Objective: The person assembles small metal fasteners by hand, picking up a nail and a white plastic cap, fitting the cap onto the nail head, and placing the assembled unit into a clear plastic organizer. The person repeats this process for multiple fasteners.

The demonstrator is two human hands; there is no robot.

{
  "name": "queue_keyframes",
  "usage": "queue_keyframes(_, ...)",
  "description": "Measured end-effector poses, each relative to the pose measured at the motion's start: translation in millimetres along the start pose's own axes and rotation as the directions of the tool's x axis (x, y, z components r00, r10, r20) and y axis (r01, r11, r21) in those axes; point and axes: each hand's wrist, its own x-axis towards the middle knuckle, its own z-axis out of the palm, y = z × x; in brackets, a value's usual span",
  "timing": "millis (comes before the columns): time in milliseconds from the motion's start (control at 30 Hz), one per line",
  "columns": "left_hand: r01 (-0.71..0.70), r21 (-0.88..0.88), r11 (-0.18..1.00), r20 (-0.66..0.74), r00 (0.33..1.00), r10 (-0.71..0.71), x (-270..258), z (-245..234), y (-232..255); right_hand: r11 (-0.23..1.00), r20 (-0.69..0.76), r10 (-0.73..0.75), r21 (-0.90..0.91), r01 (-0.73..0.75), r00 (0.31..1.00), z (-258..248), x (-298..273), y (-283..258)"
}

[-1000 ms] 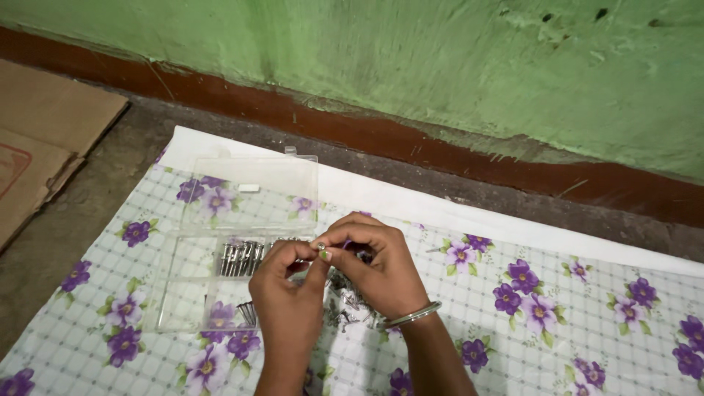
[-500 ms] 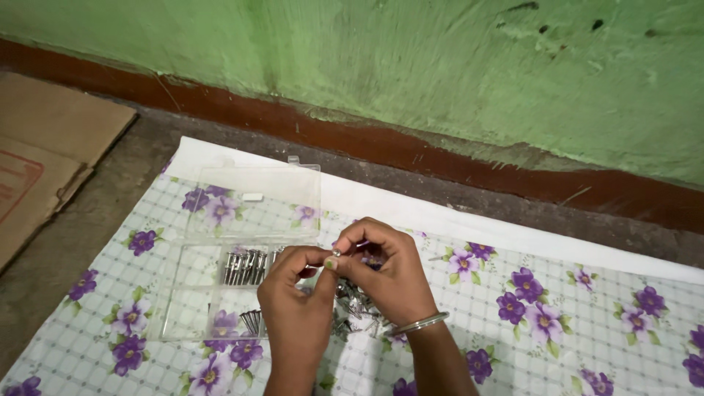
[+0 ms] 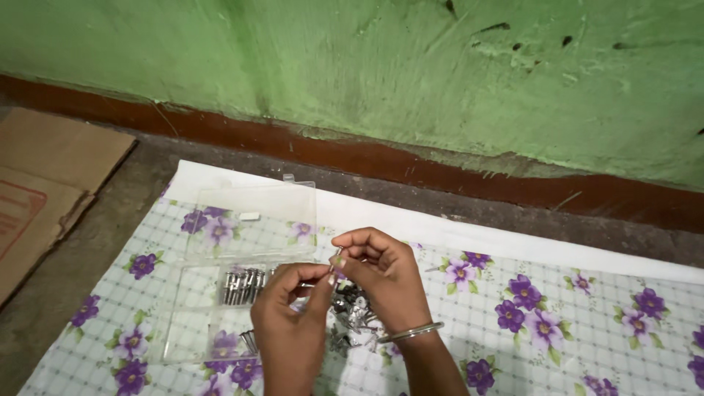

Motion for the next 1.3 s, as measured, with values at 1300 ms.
queue_keyframes(1300, 0.217, -0.003, 0.976, 0.112, 0.97, -0.216, -6, 4, -18, 0.996, 0.083, -0.08, -0.03, 0.083, 0.993, -1, 1, 13)
